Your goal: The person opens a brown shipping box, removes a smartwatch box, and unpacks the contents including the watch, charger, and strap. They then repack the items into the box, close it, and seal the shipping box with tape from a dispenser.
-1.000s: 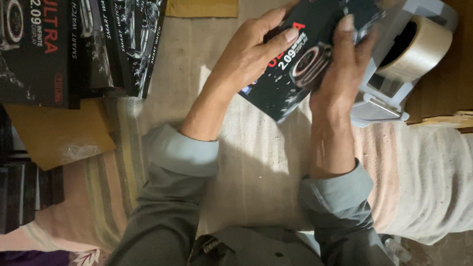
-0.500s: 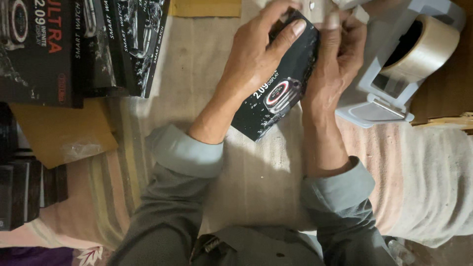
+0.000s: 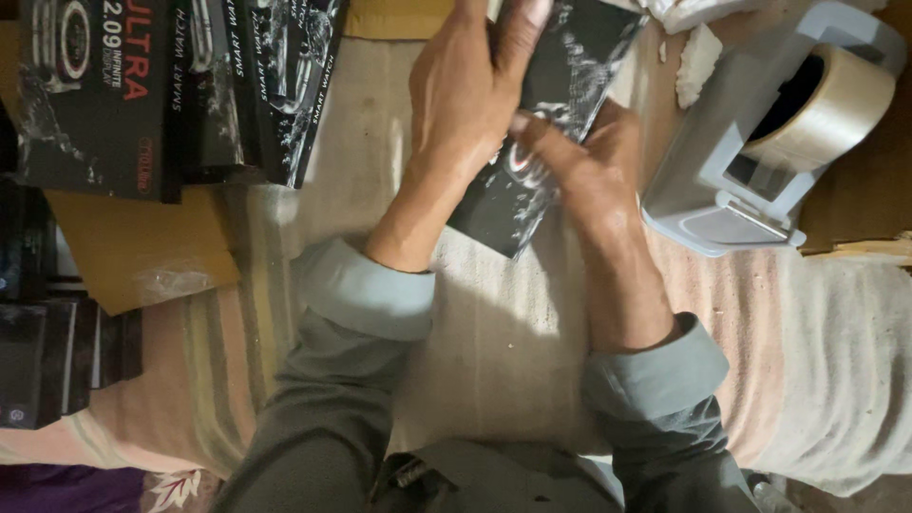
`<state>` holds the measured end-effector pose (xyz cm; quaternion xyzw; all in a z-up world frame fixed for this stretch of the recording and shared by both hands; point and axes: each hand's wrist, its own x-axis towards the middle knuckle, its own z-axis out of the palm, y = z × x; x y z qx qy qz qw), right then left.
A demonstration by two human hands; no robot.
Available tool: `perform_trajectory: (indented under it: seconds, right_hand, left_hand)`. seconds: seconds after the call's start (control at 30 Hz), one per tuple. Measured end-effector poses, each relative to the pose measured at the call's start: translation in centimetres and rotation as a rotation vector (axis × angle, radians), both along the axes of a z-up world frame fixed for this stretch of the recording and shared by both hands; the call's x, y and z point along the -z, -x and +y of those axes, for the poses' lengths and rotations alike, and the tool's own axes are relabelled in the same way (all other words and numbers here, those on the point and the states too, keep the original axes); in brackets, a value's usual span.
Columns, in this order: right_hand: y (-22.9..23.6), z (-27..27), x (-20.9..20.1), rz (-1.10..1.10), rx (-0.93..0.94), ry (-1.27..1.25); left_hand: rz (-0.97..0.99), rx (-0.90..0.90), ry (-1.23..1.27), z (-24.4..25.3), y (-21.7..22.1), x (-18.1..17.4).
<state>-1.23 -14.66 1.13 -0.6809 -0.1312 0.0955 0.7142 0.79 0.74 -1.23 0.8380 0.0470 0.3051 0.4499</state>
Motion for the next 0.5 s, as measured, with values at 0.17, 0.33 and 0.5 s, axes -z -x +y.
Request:
perform_trajectory:
  seconds: [0.17,0.33,0.5]
  right_hand:
    - [-1.5,-0.8,0.9,0.196,0.075,-0.267]
    - [-3.0,-1.8,1.4,0.141,0.244,-0.188]
    - [-4.0,-3.4,4.6,-0.013,0.336,-0.391]
  left_hand:
    - [0.207,0.232,-0.124,0.4,-0.4,1.0]
    - [0.076,0.417,-0.284,3.9,0.3,-0.2]
    - [0.374,0.428,-0.342,3.3,1.5,-1.8]
